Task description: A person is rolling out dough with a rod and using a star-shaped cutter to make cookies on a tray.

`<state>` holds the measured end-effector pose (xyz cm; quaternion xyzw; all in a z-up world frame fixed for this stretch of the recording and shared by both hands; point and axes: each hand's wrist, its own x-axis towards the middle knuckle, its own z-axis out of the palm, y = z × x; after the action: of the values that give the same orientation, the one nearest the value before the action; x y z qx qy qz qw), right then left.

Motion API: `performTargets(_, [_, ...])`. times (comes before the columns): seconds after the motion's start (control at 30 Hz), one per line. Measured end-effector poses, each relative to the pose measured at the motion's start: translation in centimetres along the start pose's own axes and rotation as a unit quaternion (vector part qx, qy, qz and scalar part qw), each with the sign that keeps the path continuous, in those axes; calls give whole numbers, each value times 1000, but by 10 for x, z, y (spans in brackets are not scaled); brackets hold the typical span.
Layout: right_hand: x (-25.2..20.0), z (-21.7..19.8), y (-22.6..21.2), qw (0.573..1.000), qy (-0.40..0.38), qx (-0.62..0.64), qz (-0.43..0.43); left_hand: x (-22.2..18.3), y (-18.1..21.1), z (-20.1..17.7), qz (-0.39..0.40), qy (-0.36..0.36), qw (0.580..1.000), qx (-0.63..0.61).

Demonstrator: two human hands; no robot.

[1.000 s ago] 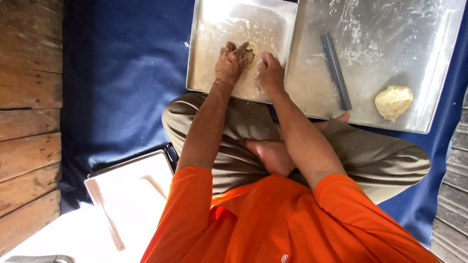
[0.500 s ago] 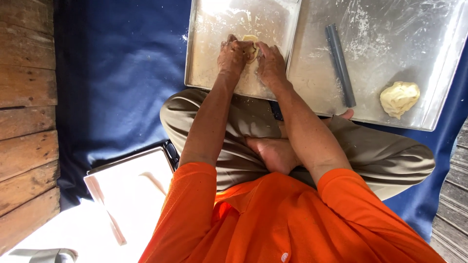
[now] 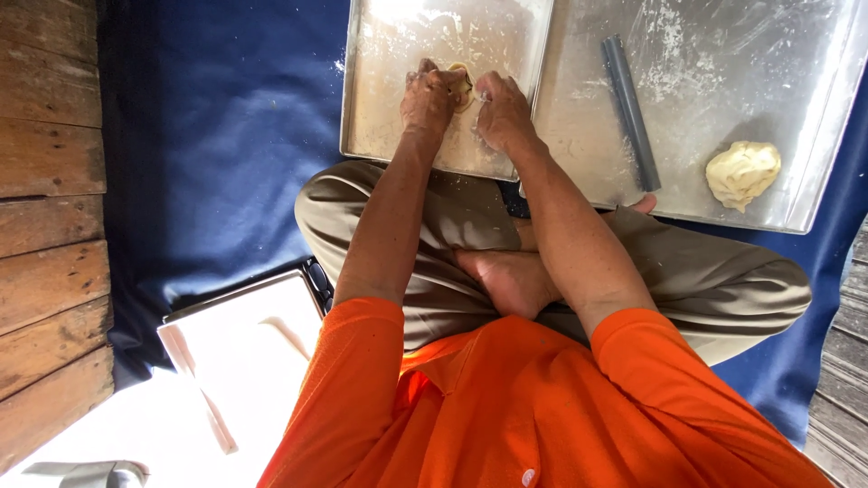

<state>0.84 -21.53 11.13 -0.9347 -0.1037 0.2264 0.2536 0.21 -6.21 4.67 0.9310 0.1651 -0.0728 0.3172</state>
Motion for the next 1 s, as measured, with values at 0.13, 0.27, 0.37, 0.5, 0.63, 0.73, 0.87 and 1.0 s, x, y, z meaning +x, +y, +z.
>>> performTargets(0.13, [8, 8, 5, 999, 33, 17, 18, 0, -3, 4, 25, 34, 999, -1])
performTargets(0.27, [13, 3, -9, 998, 2, -8, 62, -2, 0, -1, -3, 7, 1000, 3])
performTargets(0.37, [21, -1, -15, 991, -2, 69, 115, -3, 2, -3, -15, 10, 1000, -11])
performTargets(0.5, [24, -7, -23, 987, 16, 121, 106, -5, 0, -3, -5, 6, 1000, -23])
performTargets(0.63, [25, -12, -26, 989, 14, 108, 102, -8, 4, -7, -28, -12, 998, -49])
performTargets(0.73, [31, -18, -28, 987, -15, 103, 123, -11, 8, -13, -8, -19, 1000, 9])
performTargets(0.87, [39, -25, -21, 989, -39, 96, 109, -11, 7, -9, -4, 20, 1000, -12])
performTargets(1.0, [43, -26, -13, 961, -55, 218, 162, -18, 11, -19, -5, 14, 999, -47])
